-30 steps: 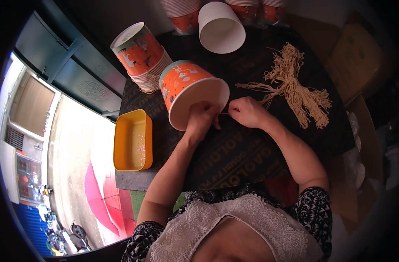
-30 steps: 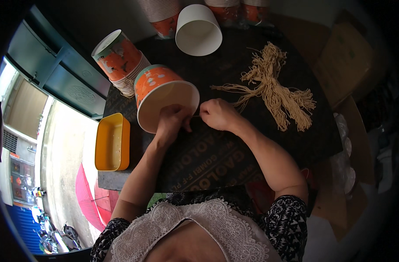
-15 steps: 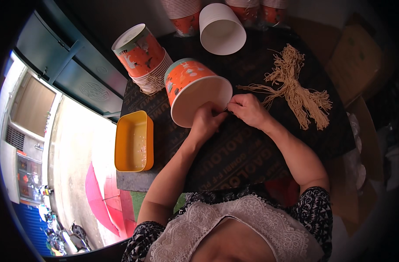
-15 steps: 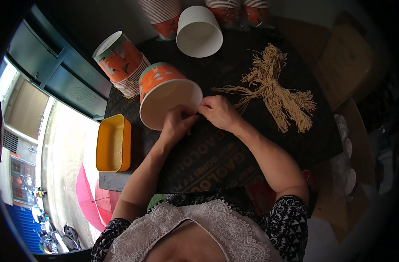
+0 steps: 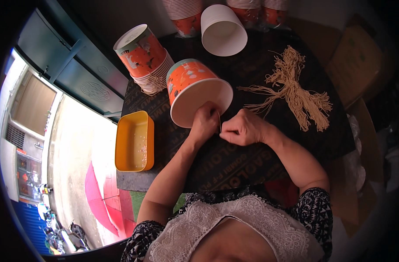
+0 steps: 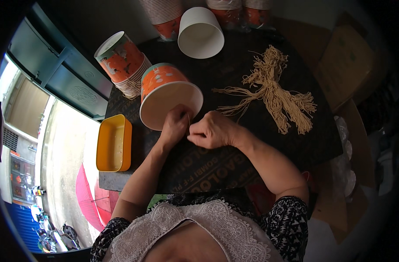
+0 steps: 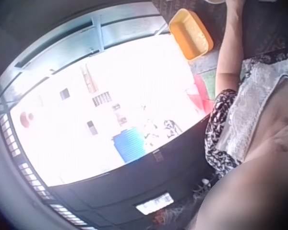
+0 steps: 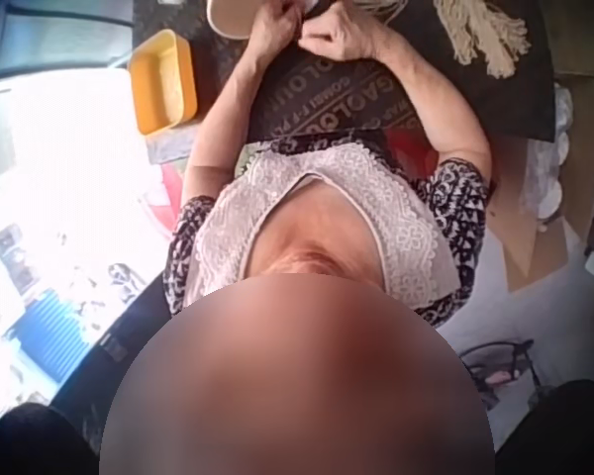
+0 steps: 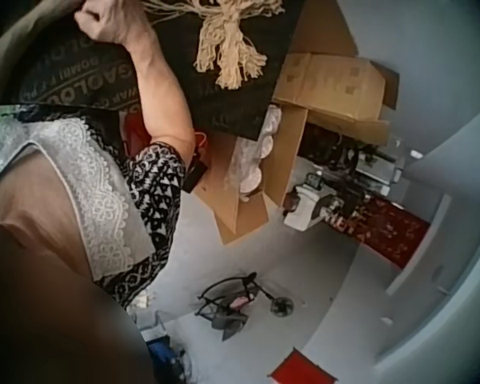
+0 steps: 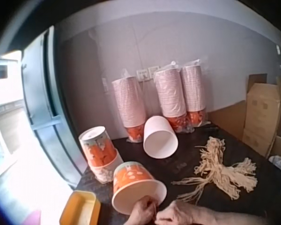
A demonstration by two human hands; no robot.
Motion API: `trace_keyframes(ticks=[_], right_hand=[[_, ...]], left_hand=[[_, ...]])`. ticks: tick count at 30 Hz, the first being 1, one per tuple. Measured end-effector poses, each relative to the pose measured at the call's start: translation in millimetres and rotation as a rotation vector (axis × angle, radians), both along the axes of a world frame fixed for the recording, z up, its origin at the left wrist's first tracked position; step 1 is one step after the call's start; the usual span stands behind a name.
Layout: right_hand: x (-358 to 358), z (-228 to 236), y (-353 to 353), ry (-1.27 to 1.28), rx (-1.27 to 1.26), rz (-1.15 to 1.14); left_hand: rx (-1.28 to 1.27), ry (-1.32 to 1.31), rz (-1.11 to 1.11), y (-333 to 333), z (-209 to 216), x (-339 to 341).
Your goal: Attach a pre-cut string handle to the rim of paper buckets.
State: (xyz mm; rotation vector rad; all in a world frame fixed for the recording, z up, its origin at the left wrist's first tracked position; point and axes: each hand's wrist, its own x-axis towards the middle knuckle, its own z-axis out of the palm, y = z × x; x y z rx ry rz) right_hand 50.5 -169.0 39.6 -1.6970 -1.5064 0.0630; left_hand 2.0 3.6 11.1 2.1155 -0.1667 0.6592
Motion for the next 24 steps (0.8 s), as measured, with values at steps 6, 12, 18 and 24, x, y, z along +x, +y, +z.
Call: trace_keyframes(ticks=[6, 12, 18, 24], right_hand=[[6.0, -2.1, 2.2, -0.156, 0.135, -0.131], [21.1, -18.4, 6.3, -0.072, 0.176, -0.441], [16.8, -25.1, 11.0, -0.109, 0.111, -0.478], [14.5, -28.2, 13.2, -0.117, 0.087, -0.462]], left_hand=[[-0.14, 0.153, -0.04, 1.0, 2.0, -3.0], [-0.337, 0.354, -0.096, 3.2, 4.9, -6.1], [-0.392, 0.36, -0.129, 2.7, 3.5, -6.7], [-0.429, 0.325, -0.144, 2.4, 3.1, -6.2]])
